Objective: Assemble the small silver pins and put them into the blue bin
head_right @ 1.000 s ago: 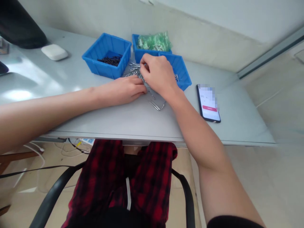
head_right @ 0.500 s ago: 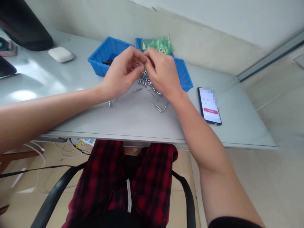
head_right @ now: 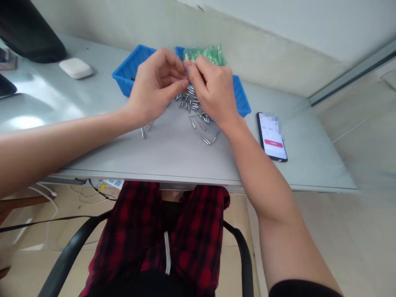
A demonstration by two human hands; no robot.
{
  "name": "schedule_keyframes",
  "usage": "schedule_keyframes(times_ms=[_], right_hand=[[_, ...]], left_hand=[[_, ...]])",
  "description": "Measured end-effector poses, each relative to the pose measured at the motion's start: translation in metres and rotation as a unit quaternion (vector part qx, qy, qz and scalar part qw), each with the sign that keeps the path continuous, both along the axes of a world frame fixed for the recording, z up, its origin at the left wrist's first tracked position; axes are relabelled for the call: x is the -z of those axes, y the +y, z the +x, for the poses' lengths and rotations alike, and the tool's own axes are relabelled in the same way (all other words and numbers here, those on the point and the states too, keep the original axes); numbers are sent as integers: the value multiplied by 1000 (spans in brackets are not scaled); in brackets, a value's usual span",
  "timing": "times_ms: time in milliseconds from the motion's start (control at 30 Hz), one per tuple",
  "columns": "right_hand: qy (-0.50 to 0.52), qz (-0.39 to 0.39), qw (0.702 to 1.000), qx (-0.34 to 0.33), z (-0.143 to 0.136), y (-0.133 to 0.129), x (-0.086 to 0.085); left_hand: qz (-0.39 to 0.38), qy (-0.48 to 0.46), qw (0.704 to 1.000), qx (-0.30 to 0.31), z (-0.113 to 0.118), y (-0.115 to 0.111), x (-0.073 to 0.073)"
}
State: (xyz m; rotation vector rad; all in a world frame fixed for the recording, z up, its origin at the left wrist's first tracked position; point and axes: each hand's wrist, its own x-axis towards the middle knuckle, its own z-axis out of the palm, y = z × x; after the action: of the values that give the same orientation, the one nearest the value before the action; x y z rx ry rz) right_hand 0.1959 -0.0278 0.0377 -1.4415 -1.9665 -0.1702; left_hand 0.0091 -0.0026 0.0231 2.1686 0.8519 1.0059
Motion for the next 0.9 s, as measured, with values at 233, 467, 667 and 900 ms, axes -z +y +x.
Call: schedule_keyframes(times_ms=[233, 467, 667, 900], right_hand=[[58, 19, 991, -123, 4, -3, 1], [-7, 16, 990, -139, 7, 1, 3], [-3, 32, 991, -126, 8, 4, 4], [-22, 84, 985, -151, 17, 23, 13]], left_hand=[[-39, 20, 999, 22, 0, 0, 0], [-47, -18, 998, -23, -6, -3, -10], [-105, -74, 990, -49, -4, -1, -6], [-144, -188, 971, -17, 3, 11, 6]])
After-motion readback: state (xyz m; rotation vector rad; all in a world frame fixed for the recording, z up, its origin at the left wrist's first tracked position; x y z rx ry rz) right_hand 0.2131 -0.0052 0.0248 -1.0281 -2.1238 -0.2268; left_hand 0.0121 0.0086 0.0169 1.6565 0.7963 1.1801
